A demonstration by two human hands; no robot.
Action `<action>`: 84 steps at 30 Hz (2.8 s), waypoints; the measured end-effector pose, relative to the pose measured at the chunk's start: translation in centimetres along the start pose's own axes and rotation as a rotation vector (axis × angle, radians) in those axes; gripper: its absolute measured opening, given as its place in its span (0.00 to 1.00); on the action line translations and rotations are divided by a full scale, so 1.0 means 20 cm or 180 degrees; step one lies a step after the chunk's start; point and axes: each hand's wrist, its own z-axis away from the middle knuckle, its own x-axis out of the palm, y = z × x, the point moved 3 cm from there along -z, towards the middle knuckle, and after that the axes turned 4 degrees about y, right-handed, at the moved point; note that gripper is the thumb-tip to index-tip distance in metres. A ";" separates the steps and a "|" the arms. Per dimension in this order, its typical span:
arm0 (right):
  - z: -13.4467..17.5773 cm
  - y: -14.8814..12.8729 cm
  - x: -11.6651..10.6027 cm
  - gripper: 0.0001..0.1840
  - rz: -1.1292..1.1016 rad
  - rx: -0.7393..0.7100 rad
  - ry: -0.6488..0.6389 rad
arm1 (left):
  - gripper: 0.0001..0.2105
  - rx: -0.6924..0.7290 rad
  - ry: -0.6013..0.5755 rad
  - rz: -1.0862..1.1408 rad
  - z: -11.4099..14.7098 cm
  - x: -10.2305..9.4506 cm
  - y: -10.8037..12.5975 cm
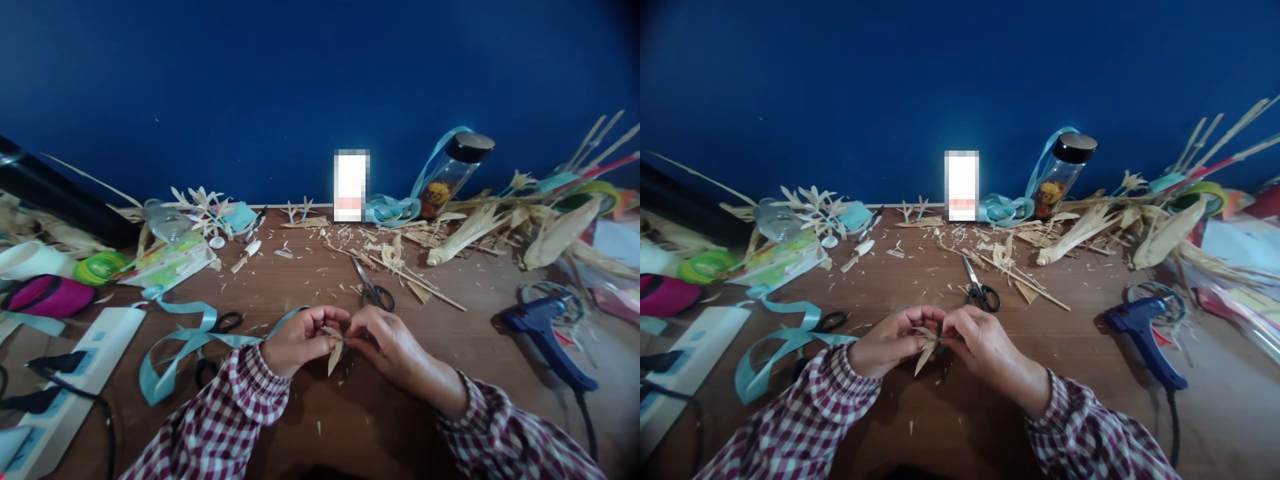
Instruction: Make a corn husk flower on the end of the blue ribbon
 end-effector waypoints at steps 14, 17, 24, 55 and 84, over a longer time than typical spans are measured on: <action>0.00 -0.03 -0.01 0.04 -0.0034 -0.0088 0.0102 | 0.21 0.0070 0.0374 0.0112 -0.03 0.00 -0.06; -0.01 -0.01 -0.01 0.05 -0.0139 0.0136 0.0214 | 0.22 0.0026 0.0592 0.0298 -0.03 0.01 -0.06; 0.00 0.03 -0.02 0.07 -0.0657 0.0680 0.0442 | 0.20 -0.0023 0.0460 0.0933 -0.01 0.04 0.01; 0.02 0.01 -0.01 0.04 0.0150 -0.0148 0.0575 | 0.21 -0.0255 0.0056 0.1224 -0.02 0.04 -0.05; -0.01 0.04 -0.03 0.11 -0.1779 0.1490 0.0937 | 0.06 0.2303 0.2000 -0.1914 0.05 0.06 0.05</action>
